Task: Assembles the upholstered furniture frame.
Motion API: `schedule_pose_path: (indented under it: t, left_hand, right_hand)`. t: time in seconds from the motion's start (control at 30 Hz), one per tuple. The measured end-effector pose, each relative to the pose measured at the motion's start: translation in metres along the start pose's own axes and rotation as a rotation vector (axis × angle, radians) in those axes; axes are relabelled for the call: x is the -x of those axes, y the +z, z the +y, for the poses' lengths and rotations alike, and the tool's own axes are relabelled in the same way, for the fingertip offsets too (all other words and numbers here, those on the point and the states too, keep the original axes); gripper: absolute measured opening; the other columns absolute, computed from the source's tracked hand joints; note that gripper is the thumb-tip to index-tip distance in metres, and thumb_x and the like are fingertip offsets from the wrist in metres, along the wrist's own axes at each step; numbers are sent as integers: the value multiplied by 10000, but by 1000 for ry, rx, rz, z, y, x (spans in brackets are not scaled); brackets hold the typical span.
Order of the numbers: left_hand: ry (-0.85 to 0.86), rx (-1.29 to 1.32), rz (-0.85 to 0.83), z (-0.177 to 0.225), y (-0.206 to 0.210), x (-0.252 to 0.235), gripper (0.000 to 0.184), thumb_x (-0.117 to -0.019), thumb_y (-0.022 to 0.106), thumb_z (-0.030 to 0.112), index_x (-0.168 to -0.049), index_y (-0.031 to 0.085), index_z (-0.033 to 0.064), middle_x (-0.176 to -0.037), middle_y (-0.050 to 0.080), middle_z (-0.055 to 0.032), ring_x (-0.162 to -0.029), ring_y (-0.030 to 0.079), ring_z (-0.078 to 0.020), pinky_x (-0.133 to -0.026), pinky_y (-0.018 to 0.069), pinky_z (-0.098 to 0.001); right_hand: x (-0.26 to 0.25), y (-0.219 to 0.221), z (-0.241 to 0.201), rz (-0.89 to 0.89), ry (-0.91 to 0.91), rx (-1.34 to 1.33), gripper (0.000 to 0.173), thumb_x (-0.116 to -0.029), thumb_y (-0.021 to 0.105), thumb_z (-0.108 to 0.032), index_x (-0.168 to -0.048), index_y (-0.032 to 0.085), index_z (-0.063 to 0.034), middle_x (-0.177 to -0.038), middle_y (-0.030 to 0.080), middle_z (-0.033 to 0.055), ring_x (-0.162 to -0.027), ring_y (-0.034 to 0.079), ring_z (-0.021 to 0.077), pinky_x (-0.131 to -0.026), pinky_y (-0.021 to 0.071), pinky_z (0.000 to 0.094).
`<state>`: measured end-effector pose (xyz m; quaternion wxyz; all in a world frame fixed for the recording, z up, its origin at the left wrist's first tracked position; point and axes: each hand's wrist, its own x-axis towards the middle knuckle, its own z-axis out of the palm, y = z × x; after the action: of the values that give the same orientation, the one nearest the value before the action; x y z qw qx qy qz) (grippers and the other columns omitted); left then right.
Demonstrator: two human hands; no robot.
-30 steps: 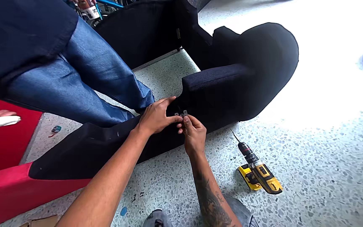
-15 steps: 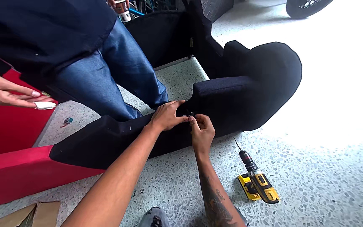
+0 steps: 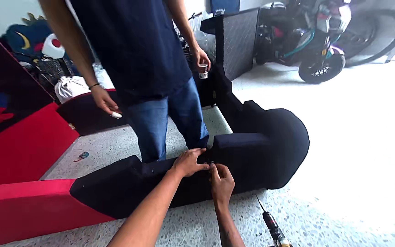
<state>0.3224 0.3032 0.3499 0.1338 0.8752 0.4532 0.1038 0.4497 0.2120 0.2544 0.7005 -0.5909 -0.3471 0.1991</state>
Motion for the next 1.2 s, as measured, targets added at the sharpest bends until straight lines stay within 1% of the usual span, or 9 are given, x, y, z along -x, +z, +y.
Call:
schedule_pose_path:
  t: [0.13,0.27,0.53,0.6,0.7,0.77,0.83,1.0,1.2]
  left_hand:
    - [10,-21,-8,-1,0,4,805,-833,696,716,-1497,547,286,-1443,608,78,-1308,583,-87,-1110,498,-441]
    - [10,-46,14,1,1,-1,830,-792,730,718,-1487,557,298,-1420,624,88,-1284,599,-83,-1088,517,-441]
    - [38,-68,51,-1,6,-4,811,-803,739,687,-1471,579,255,-1383,656,59,-1264,619,-94,-1082,520,-431]
    - [35,-69,65,0,6,-2,808,-799,735,692,-1465,588,258,-1373,665,58,-1250,630,-97,-1068,530,-437]
    - [29,-49,52,1,4,-2,819,-795,729,710,-1466,587,262,-1379,661,57,-1251,630,-101,-1067,529,-447]
    - [13,-40,31,-1,3,-2,810,-797,733,696,-1472,580,277,-1398,648,58,-1261,625,-117,-1066,527,-470]
    - [11,-30,21,1,5,-2,811,-791,744,685,-1471,582,273,-1406,645,56,-1267,623,-127,-1070,523,-484]
    - [21,-36,33,-3,5,-4,802,-801,738,685,-1469,583,268,-1388,655,55,-1252,632,-121,-1061,530,-473]
    - [17,-54,28,-3,4,-4,777,-808,739,659,-1466,584,277,-1377,660,63,-1233,641,-120,-1044,536,-471]
  right_hand:
    - [-7,-5,-6,-29,39,97,184,-927,757,-358,-918,752,-174,-737,728,-61,-610,702,86,-548,635,329]
    - [-22,-14,-8,-82,58,210,205,-899,763,-429,-851,759,-230,-692,717,-90,-583,682,77,-559,617,366]
    - [-19,-14,-8,-78,97,145,235,-907,776,-443,-887,754,-209,-727,741,-72,-597,706,100,-551,631,371]
    - [-14,-17,-10,-78,74,142,219,-931,752,-430,-931,753,-212,-755,745,-68,-619,713,99,-561,637,364]
    - [5,-24,-15,-110,-64,103,184,-1022,625,-317,-1105,756,-217,-764,703,-41,-595,659,107,-546,602,355]
    - [17,-22,-14,-186,-76,81,302,-1016,563,-234,-1259,742,-250,-747,697,-33,-548,615,110,-514,564,355]
    - [23,-22,-7,-222,-61,39,415,-980,525,-174,-1343,704,-266,-690,656,-19,-498,555,123,-470,512,353]
    - [30,-21,-9,-239,-54,-13,469,-958,503,-149,-1370,687,-277,-610,595,-11,-458,518,129,-440,486,345]
    - [35,-16,-5,-301,75,-123,521,-965,485,-117,-1428,639,-296,-569,567,39,-435,508,172,-420,471,350]
